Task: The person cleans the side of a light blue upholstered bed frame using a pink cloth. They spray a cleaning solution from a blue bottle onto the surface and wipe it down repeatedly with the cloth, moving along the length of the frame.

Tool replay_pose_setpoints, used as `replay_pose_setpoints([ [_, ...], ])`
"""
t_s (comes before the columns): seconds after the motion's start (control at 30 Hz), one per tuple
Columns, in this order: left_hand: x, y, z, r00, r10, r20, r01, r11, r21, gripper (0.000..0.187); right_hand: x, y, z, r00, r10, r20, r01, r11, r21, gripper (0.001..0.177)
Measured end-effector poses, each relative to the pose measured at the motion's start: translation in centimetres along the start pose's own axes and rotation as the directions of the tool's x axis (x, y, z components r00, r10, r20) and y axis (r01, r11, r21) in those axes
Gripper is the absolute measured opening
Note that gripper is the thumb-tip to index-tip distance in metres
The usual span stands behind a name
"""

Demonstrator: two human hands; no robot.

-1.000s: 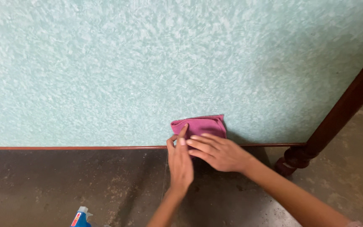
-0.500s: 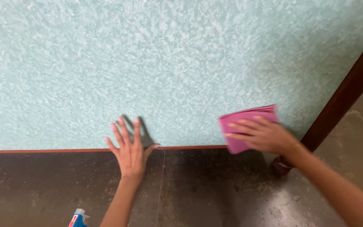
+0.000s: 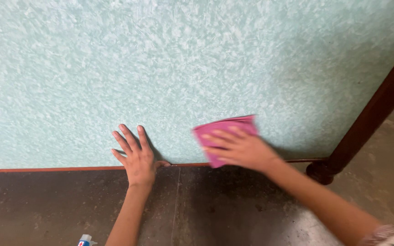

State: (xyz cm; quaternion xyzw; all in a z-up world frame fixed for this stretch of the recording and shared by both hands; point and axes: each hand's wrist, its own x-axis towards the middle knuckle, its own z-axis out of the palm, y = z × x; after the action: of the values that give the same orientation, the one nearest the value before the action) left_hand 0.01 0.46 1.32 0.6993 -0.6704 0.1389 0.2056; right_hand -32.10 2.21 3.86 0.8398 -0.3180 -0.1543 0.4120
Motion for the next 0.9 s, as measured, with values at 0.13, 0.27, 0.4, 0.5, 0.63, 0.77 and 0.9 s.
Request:
replay_pose_setpoints([
  [0.13,0.4,-0.3,0.0,1.000,-0.011,0.015,0.011,1.000,-0.019,0.147,7.7,-3.0,-3.9,0.912,0.114,-0.394,-0.012,0.968,0.252,0.083],
  [0.27,0.4,-0.3,-0.2,1.000,-0.012,0.017,0.013,1.000,-0.021,0.146,6.9,-3.1,-3.2,0.862,0.119,-0.493,-0.059,0.989,0.136,0.073],
  [0.4,-0.2,-0.3,0.3,1.000,0.010,0.011,-0.009,0.999,-0.043,0.147,-1.5,0.4,0.7,0.984,-0.174,0.039,0.177,0.977,-0.121,0.124],
  [0.5,0.2,-0.3,0.7,0.999,0.021,-0.027,-0.023,0.998,-0.053,0.147,-10.4,3.6,4.8,0.986,-0.144,0.081,0.151,0.985,-0.090,0.134],
  [0.63,0.5,-0.3,1.6,0.996,0.079,-0.030,-0.080,0.995,-0.061,0.150,-18.9,4.8,8.5,0.982,0.025,0.187,-0.047,0.992,0.115,0.124],
  [0.77,1.1,-0.4,2.0,0.992,0.103,0.077,-0.096,0.990,-0.101,0.153,-15.2,4.2,7.6,0.996,-0.034,0.086,0.044,0.992,-0.120,0.125],
  [0.9,1.7,-0.5,1.3,0.981,0.083,0.174,-0.055,0.986,-0.160,0.155,-3.0,0.1,2.9,0.976,-0.005,-0.216,0.027,0.995,0.099,0.112],
])
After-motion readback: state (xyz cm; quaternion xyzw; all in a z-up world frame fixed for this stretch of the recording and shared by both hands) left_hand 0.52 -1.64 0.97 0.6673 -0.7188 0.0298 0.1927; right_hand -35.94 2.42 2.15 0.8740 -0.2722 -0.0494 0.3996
